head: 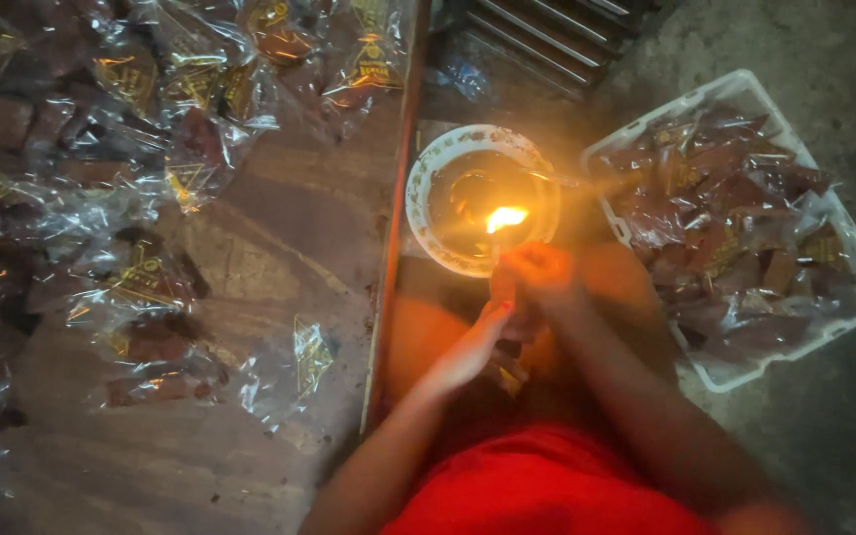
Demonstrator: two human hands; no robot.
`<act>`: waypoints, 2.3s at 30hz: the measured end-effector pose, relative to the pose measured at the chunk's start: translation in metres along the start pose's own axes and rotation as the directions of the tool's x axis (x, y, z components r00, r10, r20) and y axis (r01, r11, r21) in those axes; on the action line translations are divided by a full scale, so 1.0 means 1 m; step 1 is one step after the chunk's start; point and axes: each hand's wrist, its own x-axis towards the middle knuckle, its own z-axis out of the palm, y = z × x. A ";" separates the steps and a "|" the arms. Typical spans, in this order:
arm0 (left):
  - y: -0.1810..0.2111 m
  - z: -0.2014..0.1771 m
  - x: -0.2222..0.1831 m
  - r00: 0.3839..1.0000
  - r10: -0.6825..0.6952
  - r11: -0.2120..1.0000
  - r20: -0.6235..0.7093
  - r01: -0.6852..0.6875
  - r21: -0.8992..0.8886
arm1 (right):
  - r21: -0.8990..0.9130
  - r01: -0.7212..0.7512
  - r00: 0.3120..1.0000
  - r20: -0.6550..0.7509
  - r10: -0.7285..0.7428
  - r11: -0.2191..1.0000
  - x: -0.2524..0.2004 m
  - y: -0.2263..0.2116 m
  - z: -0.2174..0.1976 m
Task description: Sealing plastic bags containing bread by melting the edges over a candle flame.
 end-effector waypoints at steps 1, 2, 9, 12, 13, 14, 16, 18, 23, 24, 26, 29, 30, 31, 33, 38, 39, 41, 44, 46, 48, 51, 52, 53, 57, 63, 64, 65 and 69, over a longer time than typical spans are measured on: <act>0.001 -0.001 0.001 0.999 0.029 0.999 -0.035 -0.028 0.015 | -0.003 -0.032 0.999 -0.024 0.032 0.999 0.017 0.017 0.004; 0.000 0.000 0.001 0.996 0.054 0.998 -0.065 -0.052 0.031 | -0.005 -0.068 0.996 -0.054 0.068 0.998 0.031 0.035 0.005; -0.002 -0.009 0.006 0.957 0.159 0.986 -0.241 -0.142 0.089 | 0.184 -0.210 0.977 0.075 0.200 0.960 0.029 0.048 -0.013; 0.037 0.010 -0.036 0.914 0.310 0.900 -0.260 -0.194 0.390 | 0.307 -0.264 0.936 0.311 0.166 0.914 -0.012 0.014 -0.034; 0.043 0.014 -0.045 0.882 0.441 0.756 -0.167 -0.265 0.599 | 0.249 -0.261 0.923 0.348 0.165 0.933 -0.016 0.021 -0.036; 0.049 0.018 -0.053 0.837 0.545 0.557 -0.044 -0.323 0.765 | 0.191 -0.252 0.908 0.386 0.164 0.949 -0.019 0.027 -0.038; 0.027 0.018 -0.042 0.786 0.618 0.398 -0.008 -0.304 0.866 | 0.186 -0.243 0.909 0.387 0.156 0.952 -0.016 0.059 -0.043; 0.028 0.017 -0.043 0.728 0.685 0.224 0.035 -0.255 0.941 | 0.181 -0.227 0.906 0.399 0.139 0.957 -0.025 0.062 -0.045; 0.076 0.032 -0.077 0.990 0.128 0.458 0.052 -0.106 0.882 | -0.160 0.009 0.939 0.342 0.047 0.987 -0.054 0.070 -0.052; 0.078 0.034 -0.082 0.990 0.137 0.458 0.044 -0.102 0.883 | -0.160 0.018 0.936 0.350 0.039 0.987 -0.054 0.048 -0.064; 0.079 0.036 -0.094 0.974 0.206 0.198 0.089 -0.130 0.972 | -0.419 0.194 0.978 0.148 -0.144 0.887 -0.055 0.005 -0.089; 0.077 0.004 -0.110 0.810 0.573 0.180 0.129 -0.277 0.944 | -0.562 -0.229 0.939 -0.344 0.027 0.794 -0.046 0.011 -0.151; 0.088 -0.018 -0.118 0.810 0.573 0.180 0.127 -0.275 0.944 | -0.562 -0.228 0.939 -0.342 0.028 0.795 -0.026 0.052 -0.179; 0.100 -0.039 -0.126 0.641 0.761 0.094 0.101 -0.263 0.960 | -0.706 -0.210 0.921 -0.375 -0.105 0.676 -0.013 0.092 -0.209; 0.115 -0.087 -0.148 0.423 0.901 0.005 0.097 -0.233 0.972 | -0.823 -0.205 0.890 -0.382 -0.248 0.530 -0.009 0.115 -0.233; 0.135 -0.205 -0.208 0.150 0.416 0.669 -0.897 0.618 0.413 | -0.759 -0.435 0.897 -0.411 0.162 0.485 -0.018 0.115 -0.223; 0.123 -0.226 -0.210 0.151 0.422 0.668 -0.894 0.615 0.419 | -0.755 -0.436 0.896 -0.414 0.159 0.490 -0.019 0.108 -0.217; 0.105 -0.269 -0.204 0.127 0.546 0.582 -0.828 0.654 0.483 | -0.688 -0.433 0.891 -0.423 0.162 0.582 -0.025 0.095 -0.211; 0.074 -0.286 -0.193 0.239 0.698 0.442 -0.675 0.597 0.669 | -0.597 -0.396 0.870 -0.487 0.077 0.698 -0.026 0.102 -0.209; 0.097 -0.228 -0.189 0.308 0.520 0.671 -0.797 0.430 0.604 | -0.602 -0.324 0.857 -0.514 -0.044 0.730 -0.029 0.112 -0.196; 0.104 -0.176 -0.185 0.411 0.315 0.855 -0.855 0.267 0.444 | -0.616 -0.245 0.834 -0.527 -0.161 0.749 -0.033 0.113 -0.176; 0.099 -0.119 -0.167 0.464 0.437 0.892 -0.771 -0.334 0.304 | -0.516 0.338 0.777 -0.318 -0.543 0.787 -0.034 0.114 -0.133; 0.093 -0.107 -0.159 0.507 0.504 0.849 -0.699 -0.441 0.292 | 0.024 0.485 0.862 -0.182 -0.473 0.874 -0.036 0.125 -0.116; 0.088 -0.094 -0.150 0.536 0.571 0.797 -0.621 -0.542 0.265 | 0.563 0.395 0.881 -0.008 -0.474 0.726 -0.039 0.137 -0.098; 0.083 -0.019 -0.141 0.663 0.703 0.704 -0.257 -0.595 0.387 | 0.334 0.121 0.830 0.482 -0.280 0.935 -0.084 -0.004 -0.057; 0.083 0.018 -0.116 0.898 0.438 0.895 -0.032 -0.433 0.105 | 0.127 0.216 0.955 0.178 -0.236 0.968 -0.076 -0.024 -0.034; 0.070 0.013 -0.108 0.907 0.414 0.910 -0.075 -0.409 0.071 | 0.076 0.233 0.955 0.167 -0.243 0.969 -0.081 -0.037 -0.036; 0.057 0.007 -0.101 0.915 0.387 0.922 -0.117 -0.385 0.036 | 0.024 0.250 0.955 0.157 -0.251 0.968 -0.087 -0.051 -0.038; 0.041 0.003 -0.086 0.894 0.366 0.927 -0.258 -0.374 0.021 | 0.004 0.181 0.983 0.036 -0.181 0.984 -0.084 -0.038 -0.043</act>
